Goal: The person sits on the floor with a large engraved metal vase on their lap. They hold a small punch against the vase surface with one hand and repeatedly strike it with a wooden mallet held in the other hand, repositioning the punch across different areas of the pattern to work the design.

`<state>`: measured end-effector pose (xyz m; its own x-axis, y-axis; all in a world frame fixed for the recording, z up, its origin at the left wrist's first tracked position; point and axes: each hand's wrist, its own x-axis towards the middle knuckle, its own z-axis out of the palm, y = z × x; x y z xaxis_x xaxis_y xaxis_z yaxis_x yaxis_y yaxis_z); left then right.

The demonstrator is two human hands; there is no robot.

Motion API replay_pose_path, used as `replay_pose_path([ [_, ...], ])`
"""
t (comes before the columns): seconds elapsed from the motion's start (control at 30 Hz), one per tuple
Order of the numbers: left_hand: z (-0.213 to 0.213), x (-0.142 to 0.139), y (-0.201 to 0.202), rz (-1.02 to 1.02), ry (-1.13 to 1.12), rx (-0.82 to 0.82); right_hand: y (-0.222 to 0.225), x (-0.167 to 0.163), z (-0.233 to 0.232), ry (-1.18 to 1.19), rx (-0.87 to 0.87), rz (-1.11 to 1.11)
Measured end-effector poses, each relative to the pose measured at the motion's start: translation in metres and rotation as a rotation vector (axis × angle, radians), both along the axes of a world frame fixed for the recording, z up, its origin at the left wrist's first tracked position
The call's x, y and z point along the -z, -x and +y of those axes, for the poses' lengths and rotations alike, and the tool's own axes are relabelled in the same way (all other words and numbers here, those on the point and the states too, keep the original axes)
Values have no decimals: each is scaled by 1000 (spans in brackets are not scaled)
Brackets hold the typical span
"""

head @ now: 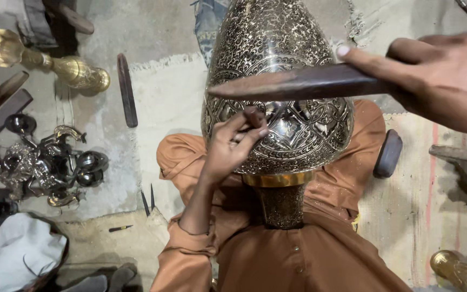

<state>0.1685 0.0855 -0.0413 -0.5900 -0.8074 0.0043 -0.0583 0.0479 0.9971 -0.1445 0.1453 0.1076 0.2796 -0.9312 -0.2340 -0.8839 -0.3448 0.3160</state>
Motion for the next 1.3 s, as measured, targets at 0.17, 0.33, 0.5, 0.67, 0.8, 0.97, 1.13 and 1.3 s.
replay_pose_path([
  [0.17, -19, 25, -27, 286, -159, -355, 46, 54, 43, 339, 202, -802],
  [0.33, -48, 62, -68, 445, -260, -511, 58, 171, 94, 360, 971, -1217],
  [0.5, -64, 90, -82, 494, -426, -590, 4, 243, 161, 395, 1112, -1373],
  [0.67, -84, 105, -69, 355, -529, -640, -46, 257, 208, 125, 1486, -1063],
  [0.8, -101, 118, -43, 498, -741, -642, -51, 259, 207, 169, 1107, -668],
  [0.97, -107, 118, -23, 149, -758, -679, -18, 246, 167, 284, 1088, -994],
  [1.13, -101, 103, -10, -137, -690, -506, 6, 220, 86, 297, 1303, -1866],
  [1.3, -87, 91, 9, 203, -764, -281, 5, 208, 12, 86, 1152, -2182],
])
